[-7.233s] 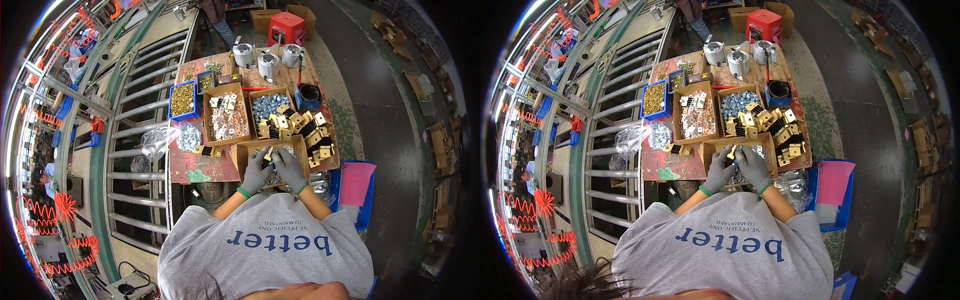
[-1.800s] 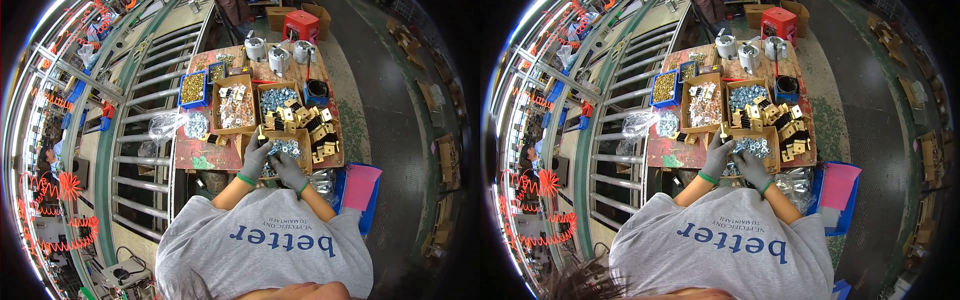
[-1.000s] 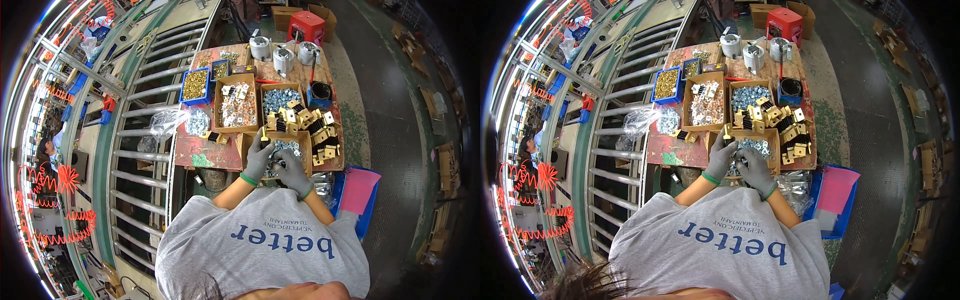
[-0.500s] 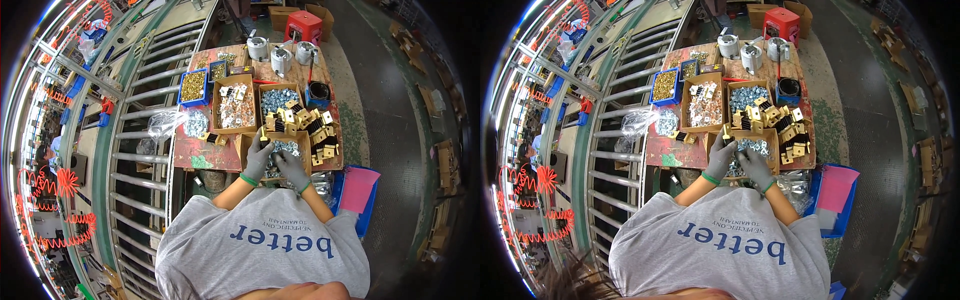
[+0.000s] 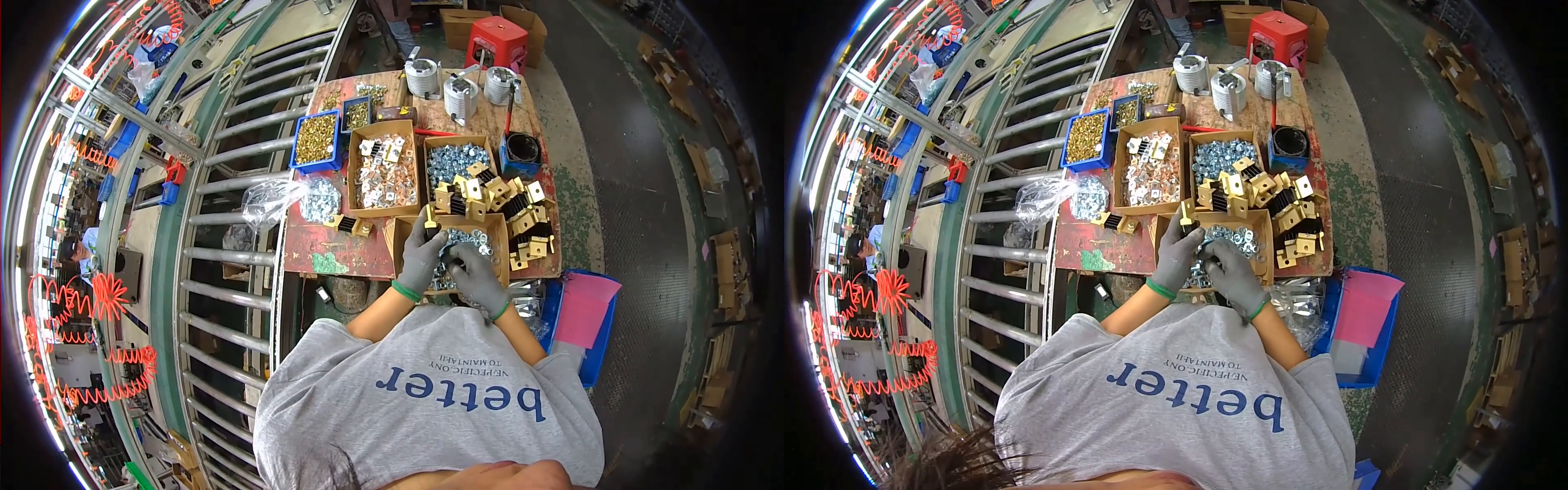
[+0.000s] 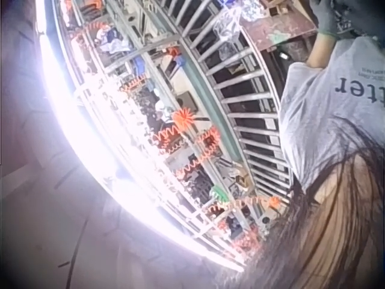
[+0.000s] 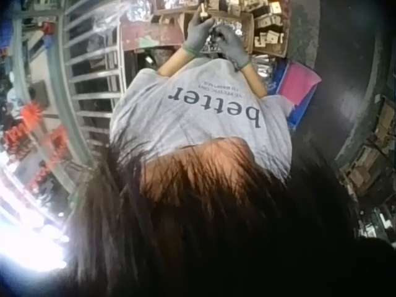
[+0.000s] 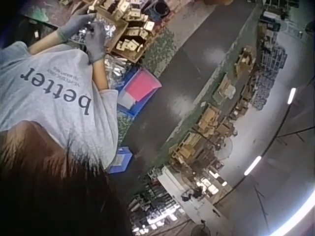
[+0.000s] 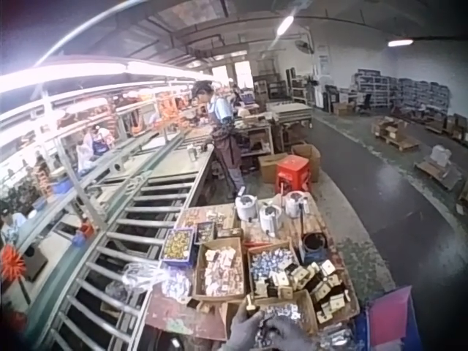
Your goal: The recorder is assembling small metal parts into plastic housings at a workshop bench.
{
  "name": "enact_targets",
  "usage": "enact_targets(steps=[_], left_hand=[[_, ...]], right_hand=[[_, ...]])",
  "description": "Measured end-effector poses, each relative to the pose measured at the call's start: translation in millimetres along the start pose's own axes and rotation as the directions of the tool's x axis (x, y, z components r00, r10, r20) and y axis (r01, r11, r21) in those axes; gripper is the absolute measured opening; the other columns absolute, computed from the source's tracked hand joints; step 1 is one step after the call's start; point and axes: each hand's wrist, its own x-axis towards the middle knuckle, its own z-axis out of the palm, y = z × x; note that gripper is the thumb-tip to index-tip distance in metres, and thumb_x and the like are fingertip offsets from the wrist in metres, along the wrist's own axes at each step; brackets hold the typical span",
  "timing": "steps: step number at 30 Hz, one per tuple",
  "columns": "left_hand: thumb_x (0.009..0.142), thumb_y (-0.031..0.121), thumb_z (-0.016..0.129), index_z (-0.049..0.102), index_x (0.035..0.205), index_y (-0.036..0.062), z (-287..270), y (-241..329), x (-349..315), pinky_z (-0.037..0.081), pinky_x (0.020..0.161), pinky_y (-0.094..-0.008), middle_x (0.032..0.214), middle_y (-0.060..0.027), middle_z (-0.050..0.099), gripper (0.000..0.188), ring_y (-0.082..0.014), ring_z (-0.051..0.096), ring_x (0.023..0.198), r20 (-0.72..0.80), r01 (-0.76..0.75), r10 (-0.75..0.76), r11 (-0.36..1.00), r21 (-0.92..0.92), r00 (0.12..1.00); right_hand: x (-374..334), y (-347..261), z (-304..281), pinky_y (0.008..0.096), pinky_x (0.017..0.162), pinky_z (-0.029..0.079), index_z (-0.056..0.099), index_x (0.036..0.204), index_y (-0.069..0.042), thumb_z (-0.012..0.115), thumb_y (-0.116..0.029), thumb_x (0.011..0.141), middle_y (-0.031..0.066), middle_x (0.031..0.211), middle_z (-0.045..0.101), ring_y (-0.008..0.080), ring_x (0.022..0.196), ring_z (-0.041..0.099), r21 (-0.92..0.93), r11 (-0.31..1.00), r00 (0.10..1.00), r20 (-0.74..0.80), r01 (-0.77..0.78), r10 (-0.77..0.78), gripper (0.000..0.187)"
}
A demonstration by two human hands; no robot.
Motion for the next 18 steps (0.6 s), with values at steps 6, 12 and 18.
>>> enact_targets(steps=[6,12,18], left_hand=[[0.090,-0.003,0.055,0.026,0.152,0.0018,9.3,6.0,2.9,0.049,0.085,-0.0248,0.116,-0.0074,0.060,0.069,-0.0104,0.057,0.094,-0.011,-0.075,0.075,0.997,0.006,0.997],[0.092,-0.001,0.055,0.034,0.149,0.0034,9.2,2.5,3.6,0.046,0.072,-0.0222,0.103,-0.0021,0.058,0.060,-0.0073,0.053,0.084,-0.046,-0.066,0.067,0.998,0.017,0.997],[0.093,0.004,0.055,0.036,0.146,0.0003,4.5,-1.7,8.9,0.047,0.087,-0.0268,0.118,-0.0074,0.060,0.056,-0.0123,0.057,0.098,-0.040,-0.066,0.067,0.998,0.015,0.997]], right_hand=[[12.2,-5.4,-0.7,0.0349,0.084,0.049,0.060,0.106,0.000,0.059,-0.014,0.090,0.0151,0.104,0.064,0.0234,0.097,0.063,0.072,0.843,0.844,0.102,-0.534,0.526,0.021],[-3.5,7.8,2.1,0.0366,0.082,0.050,0.060,0.110,0.000,0.061,-0.015,0.090,0.0161,0.098,0.067,0.0273,0.090,0.065,-0.123,0.992,0.999,-0.024,-0.037,0.035,0.025],[3.7,24.5,9.9,0.0375,0.085,0.049,0.059,0.113,0.000,0.059,-0.016,0.091,0.0165,0.102,0.066,0.0293,0.096,0.064,-0.016,0.933,0.932,-0.052,-0.359,0.358,0.027]])
